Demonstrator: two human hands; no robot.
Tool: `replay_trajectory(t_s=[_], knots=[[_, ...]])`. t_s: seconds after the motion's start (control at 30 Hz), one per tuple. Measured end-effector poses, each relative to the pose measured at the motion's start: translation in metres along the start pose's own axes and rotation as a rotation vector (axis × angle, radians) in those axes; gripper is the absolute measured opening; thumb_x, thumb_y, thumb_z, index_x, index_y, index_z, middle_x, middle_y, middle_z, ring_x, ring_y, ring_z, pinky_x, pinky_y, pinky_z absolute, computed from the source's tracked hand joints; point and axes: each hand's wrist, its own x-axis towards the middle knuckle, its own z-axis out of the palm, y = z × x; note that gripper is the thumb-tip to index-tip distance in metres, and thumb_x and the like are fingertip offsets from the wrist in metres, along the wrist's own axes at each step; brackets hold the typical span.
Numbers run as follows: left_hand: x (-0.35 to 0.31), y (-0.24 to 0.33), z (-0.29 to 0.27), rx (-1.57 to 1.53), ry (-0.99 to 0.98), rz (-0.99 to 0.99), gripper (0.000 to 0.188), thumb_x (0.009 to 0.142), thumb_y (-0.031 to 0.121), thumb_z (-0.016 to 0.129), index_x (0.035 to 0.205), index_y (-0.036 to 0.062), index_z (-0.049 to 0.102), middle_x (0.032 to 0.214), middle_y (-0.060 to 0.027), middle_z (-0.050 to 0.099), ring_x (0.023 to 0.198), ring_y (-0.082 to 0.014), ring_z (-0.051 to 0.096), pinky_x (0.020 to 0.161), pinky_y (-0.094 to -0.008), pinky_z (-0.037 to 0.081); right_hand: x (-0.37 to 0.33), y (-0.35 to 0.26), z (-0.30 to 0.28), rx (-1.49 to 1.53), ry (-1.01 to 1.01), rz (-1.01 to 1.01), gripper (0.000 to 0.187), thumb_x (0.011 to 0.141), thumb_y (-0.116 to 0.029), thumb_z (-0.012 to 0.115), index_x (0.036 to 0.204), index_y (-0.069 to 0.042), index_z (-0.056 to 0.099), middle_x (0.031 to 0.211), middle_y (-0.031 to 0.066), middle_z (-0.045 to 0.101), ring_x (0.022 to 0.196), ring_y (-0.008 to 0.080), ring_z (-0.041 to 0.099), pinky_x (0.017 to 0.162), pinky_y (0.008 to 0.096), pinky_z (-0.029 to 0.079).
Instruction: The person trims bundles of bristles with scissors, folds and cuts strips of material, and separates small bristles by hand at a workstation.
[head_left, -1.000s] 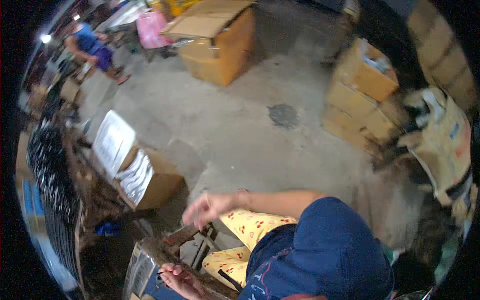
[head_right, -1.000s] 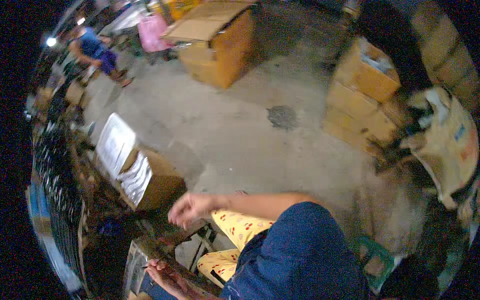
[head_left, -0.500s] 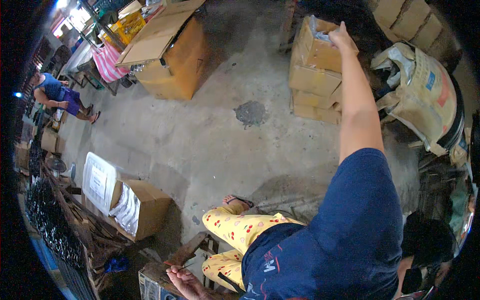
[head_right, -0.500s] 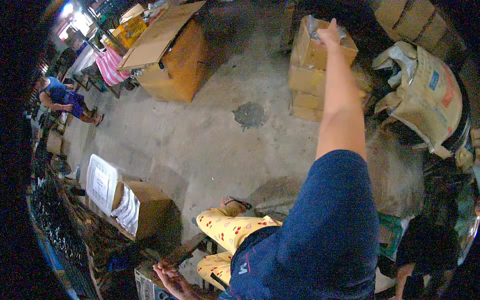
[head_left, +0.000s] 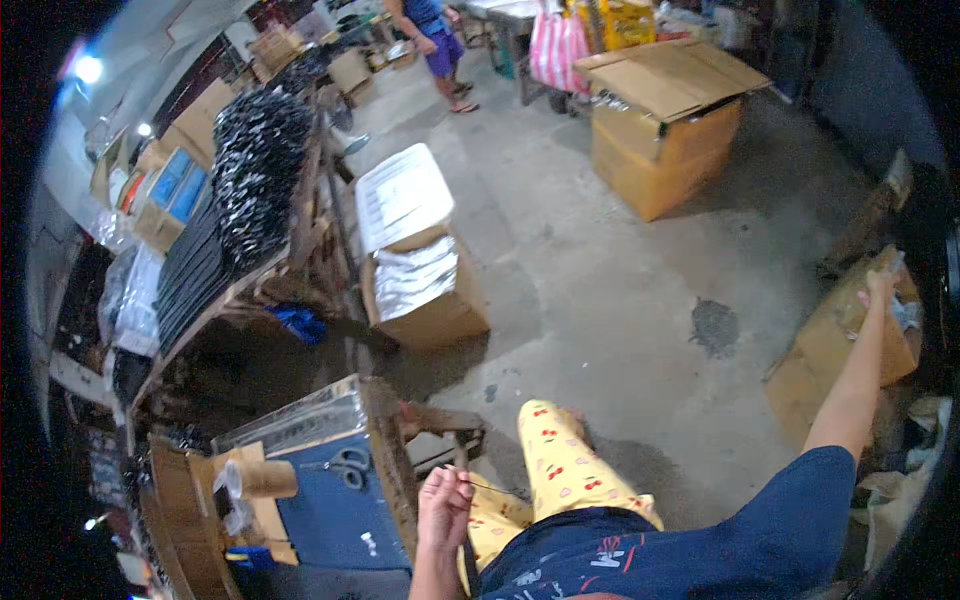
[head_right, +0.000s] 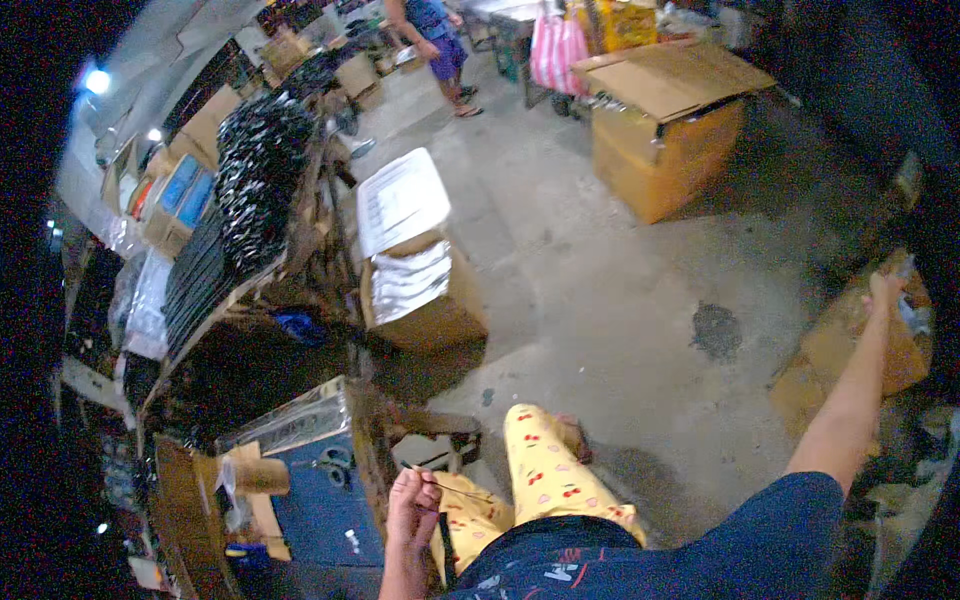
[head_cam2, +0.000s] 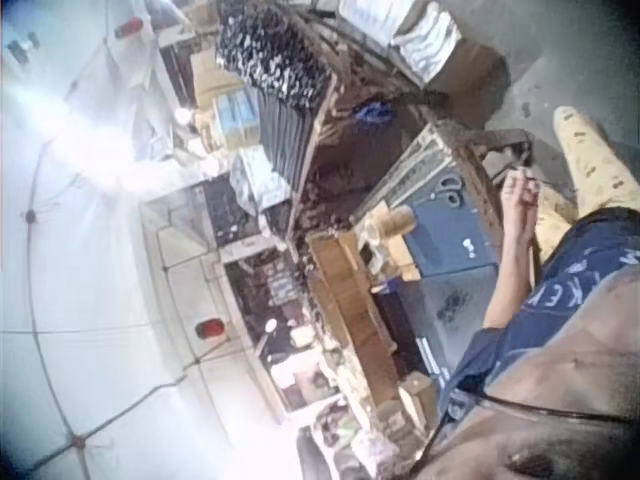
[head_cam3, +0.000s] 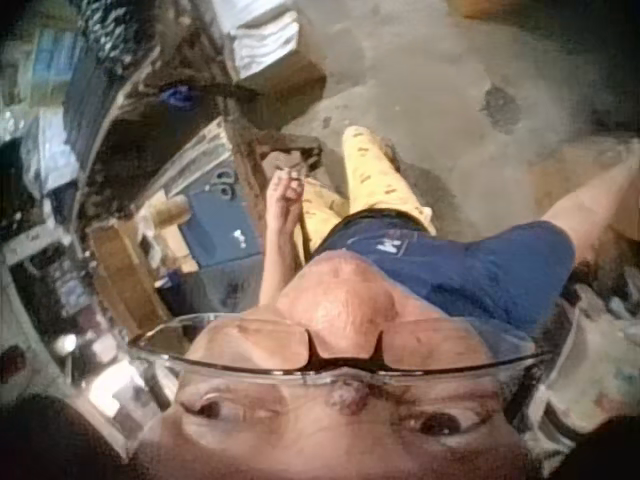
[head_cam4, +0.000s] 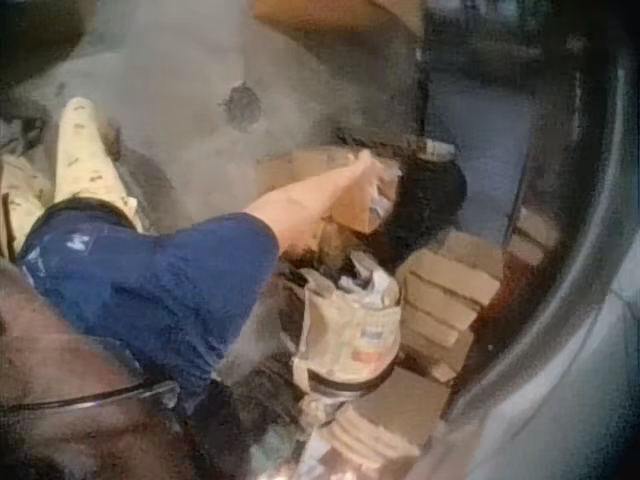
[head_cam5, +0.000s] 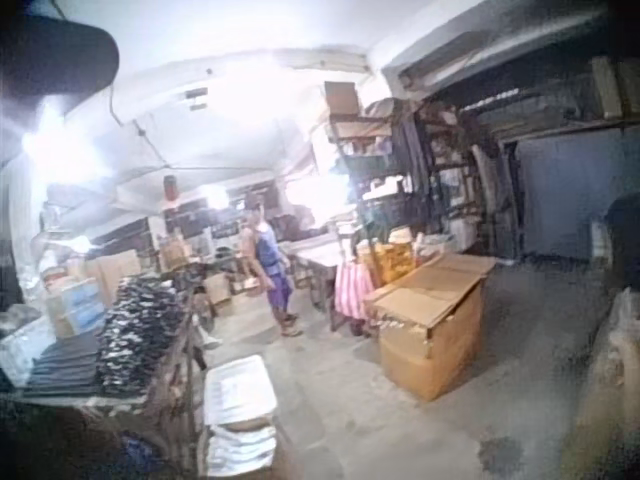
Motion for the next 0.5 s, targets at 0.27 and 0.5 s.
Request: replay_trajectory(t_s=[0.27,0.5], knots=[[-0.046,0.003,-0.033,-0.007,0.229,0.074,0.008,0.089,0.011,0.058,0.086,0.0045,0.055,0.085,-0.0068,0.059,0.068,-0.0095,0.054,0.065,-0.0204,0.047,-0.153,-0.103,0.082,-0.078,-0.284,0.040,0.085,0.077,-0.011,0.052,0.139,0.004,-0.003,0.091,0.0235,0.063,0.053,0.0262,0.064,0.047,0.0330,0.050],[-0.058,0.012,-0.030,-0.041,0.241,0.047,0.008,0.089,0.013,0.057,0.092,0.0051,0.057,0.085,-0.0055,0.060,0.068,-0.0096,0.055,0.063,-0.0181,0.047,-0.280,-0.079,0.151,0.124,-0.416,-0.144,0.089,0.069,-0.004,0.048,0.142,0.000,-0.003,0.090,0.0267,0.062,0.052,0.0275,0.063,0.056,0.0357,0.054]])
